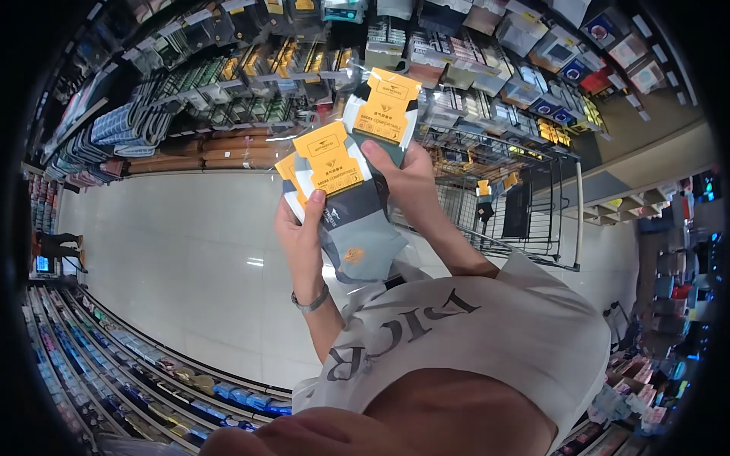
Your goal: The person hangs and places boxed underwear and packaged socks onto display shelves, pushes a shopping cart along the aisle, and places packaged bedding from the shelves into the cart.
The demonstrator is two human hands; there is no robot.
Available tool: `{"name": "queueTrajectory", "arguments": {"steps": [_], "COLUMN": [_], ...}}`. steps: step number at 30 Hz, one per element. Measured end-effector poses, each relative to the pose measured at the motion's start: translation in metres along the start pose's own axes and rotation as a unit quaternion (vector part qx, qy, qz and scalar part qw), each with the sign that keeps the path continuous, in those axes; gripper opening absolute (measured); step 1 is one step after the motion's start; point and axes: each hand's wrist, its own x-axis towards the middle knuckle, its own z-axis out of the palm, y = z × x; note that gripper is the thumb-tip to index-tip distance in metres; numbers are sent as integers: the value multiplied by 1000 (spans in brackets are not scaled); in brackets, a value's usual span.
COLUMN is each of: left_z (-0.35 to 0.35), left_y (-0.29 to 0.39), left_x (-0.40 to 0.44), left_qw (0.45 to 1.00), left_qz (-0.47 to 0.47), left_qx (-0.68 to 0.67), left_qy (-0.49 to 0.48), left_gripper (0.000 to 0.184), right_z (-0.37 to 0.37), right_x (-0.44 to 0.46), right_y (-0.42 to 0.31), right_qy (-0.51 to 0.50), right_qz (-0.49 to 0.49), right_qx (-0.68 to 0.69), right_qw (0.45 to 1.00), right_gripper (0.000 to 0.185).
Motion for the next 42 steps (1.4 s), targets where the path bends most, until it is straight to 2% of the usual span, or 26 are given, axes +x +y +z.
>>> {"name": "queueTrajectory", "arguments": {"steps": [1,5,7,10,11,13,14,15,16,18,21,24,25,29,32,34,36,38,40,41,42], "left_z": [-11,-61,-101,-150,-157,-167,-171,-172,-173,-177,-206,-227,-233,-257,-281,-295,-311,-327,-353,-361,-366], "left_y": [2,-3,-5,-2,1,2,4,11,17,22,14,9,9,0,-4,3,22,45,60,68,74], "left_x": [6,40,63,105,120,149,163,173,182,208,235,260,269,304,338,361,392,418,442,455,468], "left_qw": [999,981,979,982,984,988,993,995,996,996,996,992,990,987,991,994,991,994,994,993,992], "left_qz": [-7,29,19,22,23,16,19,8,-6,13,-28,-70,-87,-104,-82,-100,-115,-96,-103,-108,-113], "left_qx": [-42,-148,-148,-110,-91,-67,-32,-44,-56,10,-37,-73,-87,-80,-69,-39,-58,-45,-18,-18,-18], "left_qy": [5,122,138,151,152,139,111,89,69,84,78,75,74,93,76,33,29,21,-18,-31,-49], "left_gripper": [32,34,32,29,27,29,31,30,30,30,29,34,37,51,48,45,45,44,49,52,56], "right_z": [9,23,37,76,79,125,153,174,188,216,238,250,254,290,320,338,367,396,414,418,425], "right_x": [5,47,69,90,99,115,118,130,138,145,164,191,201,225,246,265,284,301,320,330,340], "right_y": [4,10,7,6,15,46,47,83,86,118,140,146,149,146,154,163,167,162,169,169,167], "right_qy": [-2,68,66,-46,-170,-120,-162,-204,-250,-186,-158,-204,-242,-238,-234,-226,-207,-154,-141,-173,-181], "right_qz": [-14,-102,-137,-52,8,75,40,-107,-117,-73,-75,-56,-37,-74,12,35,46,8,27,83,75], "right_qx": [2,78,114,225,297,215,52,-81,-229,-168,-9,-35,-26,-222,-216,-196,-164,-99,-101,-75,-64], "right_qw": [1000,989,982,972,940,966,985,970,933,965,985,977,969,943,948,954,964,983,984,978,978], "right_gripper": [28,31,30,29,28,28,29,33,41,61,82,94,89,84,85,78,70,49,42,63,62]}}
